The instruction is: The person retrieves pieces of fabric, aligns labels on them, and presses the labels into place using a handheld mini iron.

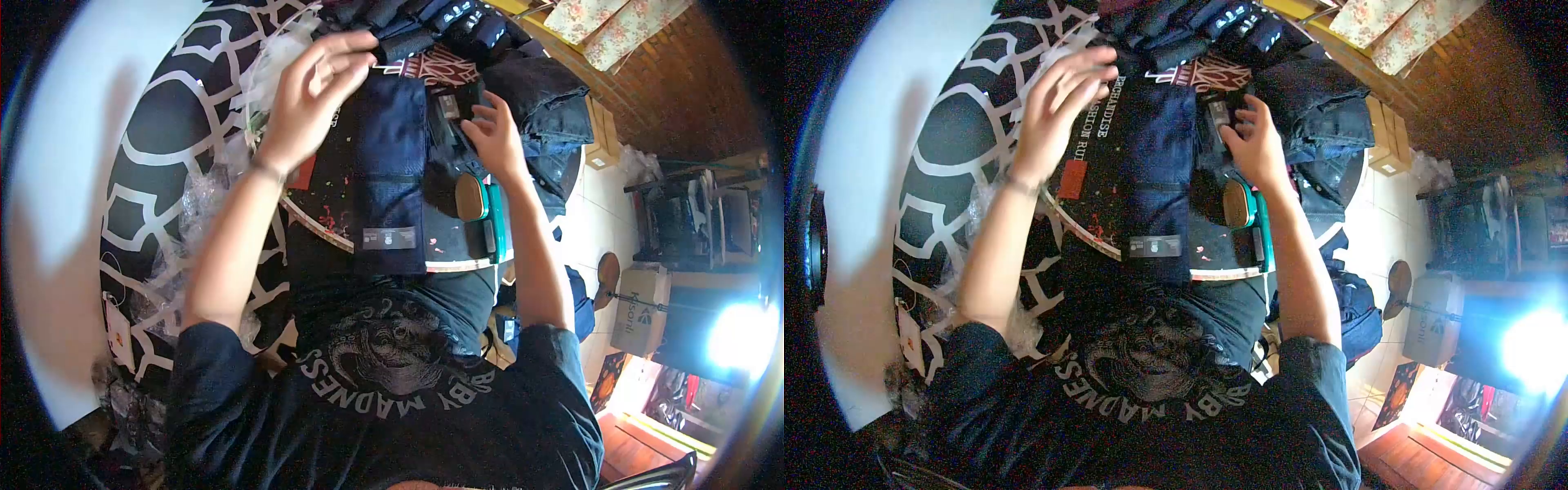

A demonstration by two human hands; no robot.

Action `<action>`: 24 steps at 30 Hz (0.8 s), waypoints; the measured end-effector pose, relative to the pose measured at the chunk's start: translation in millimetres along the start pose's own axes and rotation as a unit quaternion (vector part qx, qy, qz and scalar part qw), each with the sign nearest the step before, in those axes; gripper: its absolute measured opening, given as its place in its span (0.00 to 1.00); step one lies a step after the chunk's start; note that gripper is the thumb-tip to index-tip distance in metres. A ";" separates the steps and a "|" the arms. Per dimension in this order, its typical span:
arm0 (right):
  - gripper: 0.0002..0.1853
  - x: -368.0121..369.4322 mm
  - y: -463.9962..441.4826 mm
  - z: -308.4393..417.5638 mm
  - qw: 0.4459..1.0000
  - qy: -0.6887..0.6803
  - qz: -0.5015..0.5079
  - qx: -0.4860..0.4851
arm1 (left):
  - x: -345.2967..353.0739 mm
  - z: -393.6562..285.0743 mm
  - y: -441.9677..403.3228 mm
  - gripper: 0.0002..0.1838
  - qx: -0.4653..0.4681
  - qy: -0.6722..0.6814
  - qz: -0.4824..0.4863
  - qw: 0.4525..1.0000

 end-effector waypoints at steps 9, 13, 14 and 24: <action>0.26 -112.6 136.9 188.4 0.896 -0.411 -0.060 -0.156 | 16.1 -142.6 86.1 0.15 0.015 0.270 -0.019 0.963; 0.18 -202.3 132.0 243.4 0.831 -0.343 -0.252 -0.359 | -25.9 -173.5 88.4 0.13 0.126 0.225 -0.133 0.957; 0.18 -212.0 126.1 247.6 0.828 -0.331 -0.255 -0.375 | -26.6 -178.3 87.4 0.13 0.147 0.217 -0.138 0.955; 0.16 -227.6 120.3 200.0 0.858 -0.328 -0.220 -0.330 | -5.8 -176.8 83.5 0.09 0.197 0.172 -0.151 0.953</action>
Point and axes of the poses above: each hand's wrist, its own y-axis away from the middle knuckle, its own x-axis out of the palm, z = x × y, the point moved 9 cm from there along -y, towards the middle knuckle, and after that the axes turned 13 degrees about -z, right-handed, at the moved point
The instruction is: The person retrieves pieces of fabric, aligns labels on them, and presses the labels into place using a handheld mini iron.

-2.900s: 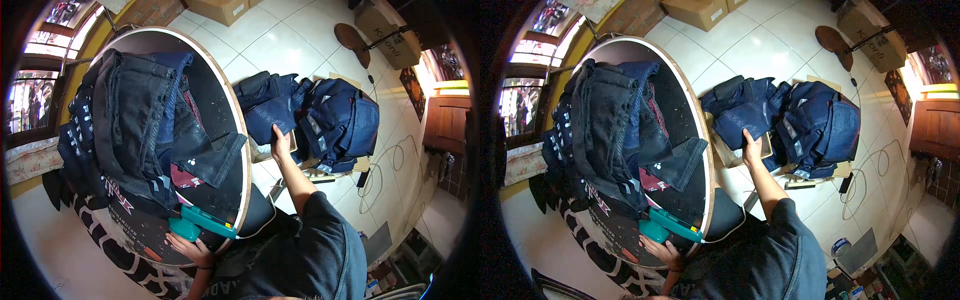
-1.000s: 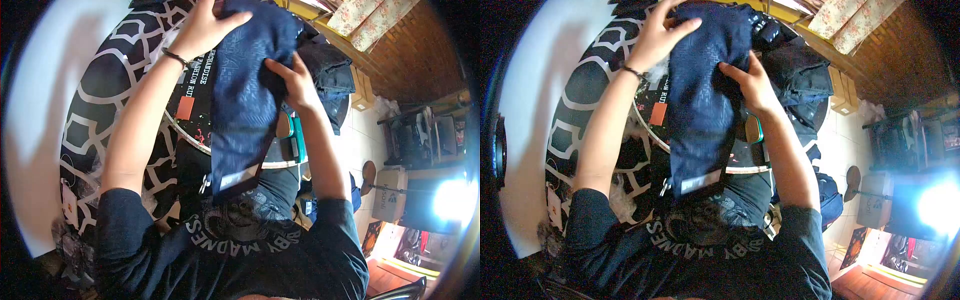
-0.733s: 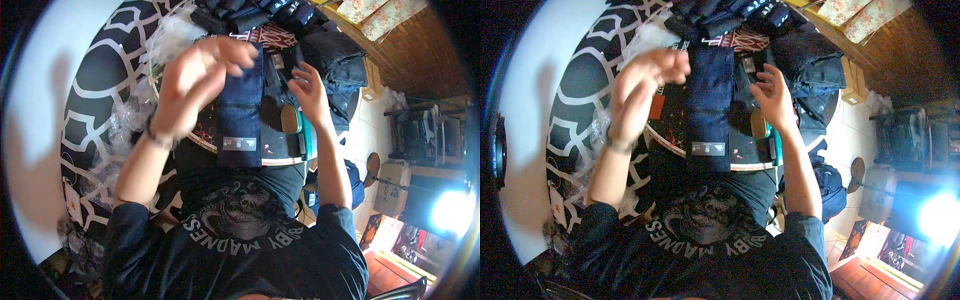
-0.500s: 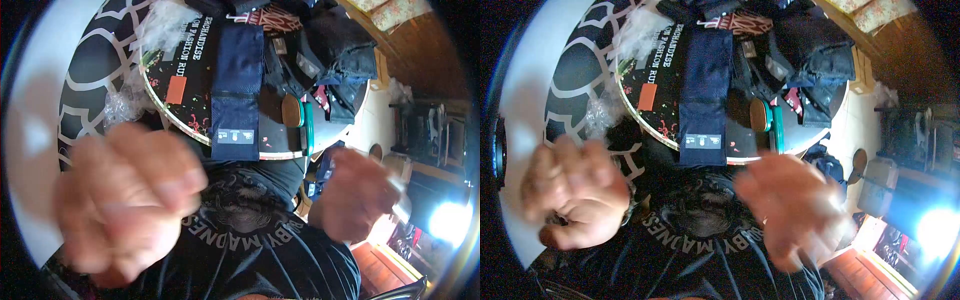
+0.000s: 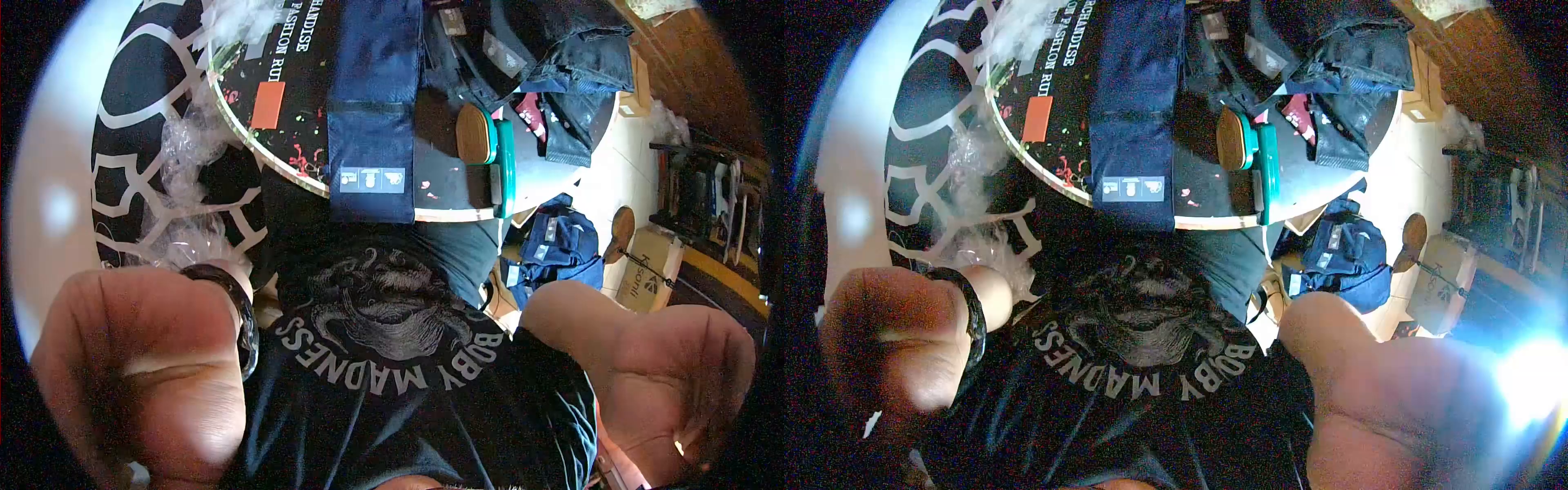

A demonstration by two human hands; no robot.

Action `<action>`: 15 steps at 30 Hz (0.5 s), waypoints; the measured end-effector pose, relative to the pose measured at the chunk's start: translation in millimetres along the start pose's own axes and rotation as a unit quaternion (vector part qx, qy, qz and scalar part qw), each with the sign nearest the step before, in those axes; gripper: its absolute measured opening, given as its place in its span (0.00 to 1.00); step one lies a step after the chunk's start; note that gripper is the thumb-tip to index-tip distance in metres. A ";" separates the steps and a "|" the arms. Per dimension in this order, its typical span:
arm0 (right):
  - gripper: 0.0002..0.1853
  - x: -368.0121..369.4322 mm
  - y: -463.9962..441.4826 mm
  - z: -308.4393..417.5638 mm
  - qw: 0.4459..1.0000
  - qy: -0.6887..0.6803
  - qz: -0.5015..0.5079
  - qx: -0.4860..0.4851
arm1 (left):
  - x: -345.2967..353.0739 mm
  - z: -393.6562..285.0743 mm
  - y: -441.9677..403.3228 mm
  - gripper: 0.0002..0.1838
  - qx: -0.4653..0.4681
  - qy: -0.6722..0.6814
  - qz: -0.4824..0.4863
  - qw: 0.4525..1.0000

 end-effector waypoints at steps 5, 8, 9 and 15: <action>0.16 -6.5 3.0 0.8 1.000 -0.004 -0.014 0.005 | 0.2 -8.1 -0.9 0.08 0.036 -0.004 0.003 0.999; 0.16 -9.2 2.5 4.1 1.000 -0.006 -0.021 0.004 | -4.5 -16.4 -2.2 0.07 0.064 -0.007 0.000 0.998; 0.16 -10.6 2.5 3.6 1.000 -0.008 -0.025 0.005 | -6.5 -20.8 -4.4 0.07 0.079 -0.010 -0.002 0.997; 0.16 -35.2 27.3 -47.0 0.993 0.080 -0.056 0.067 | -44.9 -18.4 22.1 0.07 0.155 -0.111 0.010 0.982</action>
Point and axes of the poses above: each hand's wrist, its own y-axis away from the middle knuckle, its own x-axis out of the palm, z = x × y, the point moved 9 cm from there along -y, towards the middle knuckle, and after that the axes turned 13 degrees about -z, right-handed, at the moved point
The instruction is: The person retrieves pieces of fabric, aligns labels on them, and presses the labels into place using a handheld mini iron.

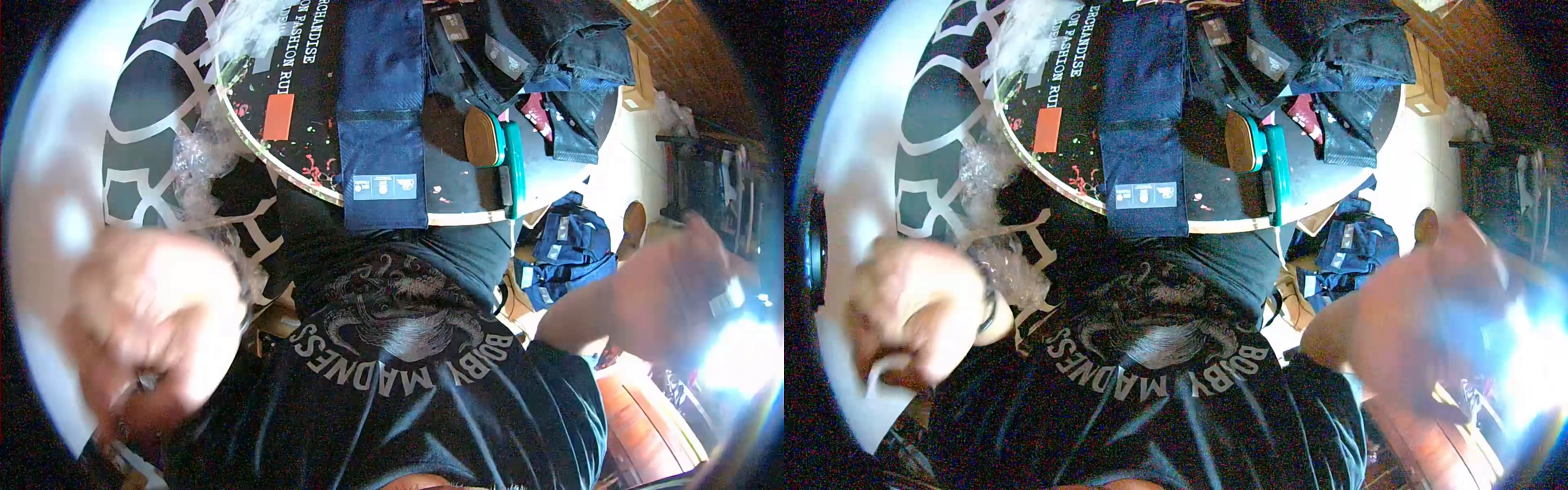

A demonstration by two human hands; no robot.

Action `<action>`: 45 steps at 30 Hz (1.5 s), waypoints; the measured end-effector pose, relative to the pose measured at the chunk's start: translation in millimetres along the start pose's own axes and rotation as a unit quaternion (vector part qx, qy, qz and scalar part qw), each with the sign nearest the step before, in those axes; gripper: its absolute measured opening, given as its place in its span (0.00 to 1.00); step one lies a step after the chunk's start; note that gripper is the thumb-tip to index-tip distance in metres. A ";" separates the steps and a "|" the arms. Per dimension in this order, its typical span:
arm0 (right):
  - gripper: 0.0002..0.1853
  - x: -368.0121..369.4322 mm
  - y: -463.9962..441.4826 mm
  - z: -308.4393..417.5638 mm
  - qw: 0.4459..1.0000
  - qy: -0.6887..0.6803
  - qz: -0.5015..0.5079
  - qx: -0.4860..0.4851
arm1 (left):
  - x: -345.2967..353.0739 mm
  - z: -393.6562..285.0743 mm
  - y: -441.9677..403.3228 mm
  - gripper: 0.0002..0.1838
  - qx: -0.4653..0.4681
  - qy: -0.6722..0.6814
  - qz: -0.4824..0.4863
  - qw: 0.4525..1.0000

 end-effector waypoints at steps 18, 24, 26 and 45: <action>0.16 6.4 252.7 -121.1 0.742 0.474 0.388 0.273 | -82.6 189.8 203.9 0.17 -0.164 -0.528 0.270 0.789; 0.18 8.6 279.8 -136.1 0.710 0.508 0.417 0.253 | -149.6 243.0 190.8 0.29 -0.158 -0.669 0.291 0.665; 0.17 2.1 288.0 -144.5 0.696 0.499 0.410 0.314 | -166.5 260.4 204.0 0.30 -0.326 -0.626 0.293 0.645; 0.16 13.7 310.5 -144.7 0.633 -0.152 -0.020 0.759 | -147.3 123.7 306.4 0.21 -0.750 0.015 -0.319 0.580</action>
Point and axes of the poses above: each hand's wrist, its own y-axis away from the middle knuckle, its own x-axis out of the palm, z = x × y, the point moved 9 cm from there along -y, towards the middle knuckle, and after that the axes turned 13 degrees about -z, right-handed, at the moved point
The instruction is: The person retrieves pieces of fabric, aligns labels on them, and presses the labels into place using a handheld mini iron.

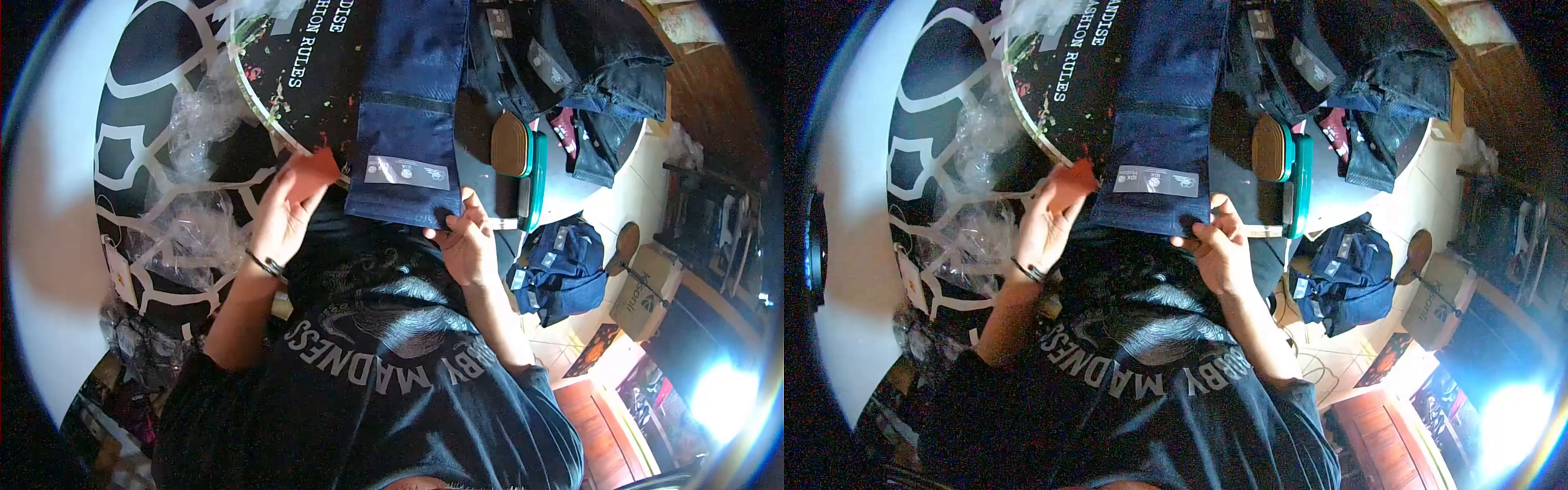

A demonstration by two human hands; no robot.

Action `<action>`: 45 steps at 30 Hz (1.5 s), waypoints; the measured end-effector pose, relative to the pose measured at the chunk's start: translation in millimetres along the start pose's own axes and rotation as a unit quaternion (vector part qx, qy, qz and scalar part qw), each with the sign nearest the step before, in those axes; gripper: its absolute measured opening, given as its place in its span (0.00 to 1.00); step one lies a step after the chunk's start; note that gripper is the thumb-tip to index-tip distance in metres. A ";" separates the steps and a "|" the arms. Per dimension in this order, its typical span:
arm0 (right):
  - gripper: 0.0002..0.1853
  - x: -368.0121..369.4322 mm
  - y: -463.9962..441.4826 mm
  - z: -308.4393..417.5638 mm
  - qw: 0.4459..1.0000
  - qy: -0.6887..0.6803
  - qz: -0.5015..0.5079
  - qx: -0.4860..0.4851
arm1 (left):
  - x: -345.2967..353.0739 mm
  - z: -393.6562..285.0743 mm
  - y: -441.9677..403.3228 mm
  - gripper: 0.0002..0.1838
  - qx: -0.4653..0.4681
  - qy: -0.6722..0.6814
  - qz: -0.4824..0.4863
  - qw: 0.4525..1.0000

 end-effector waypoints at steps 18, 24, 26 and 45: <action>0.26 -1.0 1.4 4.0 0.990 0.141 0.003 -0.023 | 96.6 91.1 36.2 0.45 -0.371 0.043 0.153 0.915; 0.25 -3.8 1.5 7.1 0.970 0.233 -0.025 -0.056 | 87.8 91.3 9.0 0.26 -0.294 -0.064 0.147 0.942; 0.26 -3.3 1.5 7.0 0.967 0.246 -0.025 -0.060 | 80.6 91.1 5.3 0.25 -0.291 -0.097 0.136 0.942; 0.27 -14.9 -3.3 -3.4 0.959 0.274 -0.025 -0.067 | 60.9 70.7 -5.7 0.16 -0.029 -0.318 0.127 0.939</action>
Point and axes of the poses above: each hand's wrist, its own y-axis away from the middle knuckle, its own x-axis out of the palm, z = x × y, the point moved 9 cm from there along -y, towards the middle knuckle, and after that the axes turned 13 degrees about -z, right-handed, at the moved point
